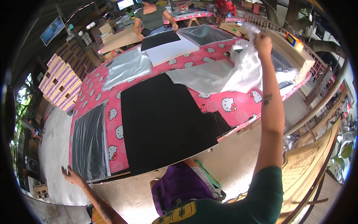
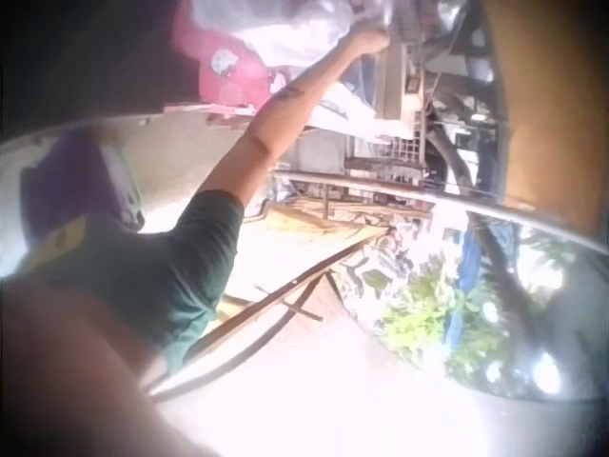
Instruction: The person places black and white illustration boards into plastic bags and stacks them on a table.
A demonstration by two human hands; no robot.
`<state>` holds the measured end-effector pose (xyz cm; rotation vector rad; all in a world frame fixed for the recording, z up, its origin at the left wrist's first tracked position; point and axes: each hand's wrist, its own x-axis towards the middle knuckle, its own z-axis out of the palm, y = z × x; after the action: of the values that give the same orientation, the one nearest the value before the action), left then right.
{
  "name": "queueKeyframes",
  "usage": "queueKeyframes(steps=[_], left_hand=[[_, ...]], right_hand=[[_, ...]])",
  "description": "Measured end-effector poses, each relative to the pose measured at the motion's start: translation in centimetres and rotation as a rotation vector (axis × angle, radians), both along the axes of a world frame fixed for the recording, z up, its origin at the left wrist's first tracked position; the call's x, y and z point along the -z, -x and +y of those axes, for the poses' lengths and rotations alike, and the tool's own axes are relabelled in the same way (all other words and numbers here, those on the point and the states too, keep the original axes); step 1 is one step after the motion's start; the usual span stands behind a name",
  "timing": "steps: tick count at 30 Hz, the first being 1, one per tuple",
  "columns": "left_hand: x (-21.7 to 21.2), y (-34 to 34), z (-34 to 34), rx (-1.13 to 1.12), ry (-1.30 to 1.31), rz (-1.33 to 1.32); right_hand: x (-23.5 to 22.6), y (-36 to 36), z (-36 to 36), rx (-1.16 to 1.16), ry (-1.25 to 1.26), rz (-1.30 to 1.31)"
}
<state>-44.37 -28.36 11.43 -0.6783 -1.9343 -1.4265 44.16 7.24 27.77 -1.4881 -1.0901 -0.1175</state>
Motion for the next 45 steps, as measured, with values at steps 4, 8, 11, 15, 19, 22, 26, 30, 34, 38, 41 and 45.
queueKeyframes(steps=[4,8,11,15,19,22,26,30,34,38,41,45], left_hand=[[-3.9,-10.6,3.9,0.447,-0.134,-0.04],[-8.7,-28.6,7.8,1.173,0.127,-0.364],[-9.3,-35.2,9.7,1.584,-0.065,-0.608],[-7.5,-33.0,11.3,1.541,-0.042,-0.491],[-7.5,-27.9,10.5,1.437,-0.592,-0.805],[-8.2,-21.7,9.3,1.377,-0.854,-0.787],[-9.8,-19.5,8.1,1.212,-0.856,-0.805],[-11.1,-21.0,6.4,1.033,-0.657,-0.65],[-8.9,-27.9,7.1,1.128,0.072,-0.172],[-8.0,-34.3,8.8,1.268,-0.07,-0.008],[-6.9,-32.0,8.4,1.022,-0.153,-0.049],[-6.5,-28.7,7.9,0.836,-0.2,-0.062]], right_hand=[[-5.2,14.2,-2.6,-0.638,-0.361,0.454],[-0.4,28.7,-11.6,-1.283,0.073,0.273],[3.8,36.4,-17.7,-1.539,0.103,0.05],[4.2,38.0,-20.9,-1.364,-0.072,-0.132],[11.3,34.3,-19.1,-0.873,0.095,-1.031],[18.5,25.8,-11.8,-0.504,0.19,-1.181],[20.3,12.7,-2.0,-0.059,0.502,-1.132],[13.4,18.1,-2.2,-0.082,0.406,-0.879],[8.2,32.6,-13.0,-1.37,0.251,-0.174],[12.0,38.5,-19.3,-1.713,0.409,0.408],[13.3,39.8,-19.8,-1.586,0.264,0.589],[12.9,40.4,-20.6,-1.64,0.247,0.838]])
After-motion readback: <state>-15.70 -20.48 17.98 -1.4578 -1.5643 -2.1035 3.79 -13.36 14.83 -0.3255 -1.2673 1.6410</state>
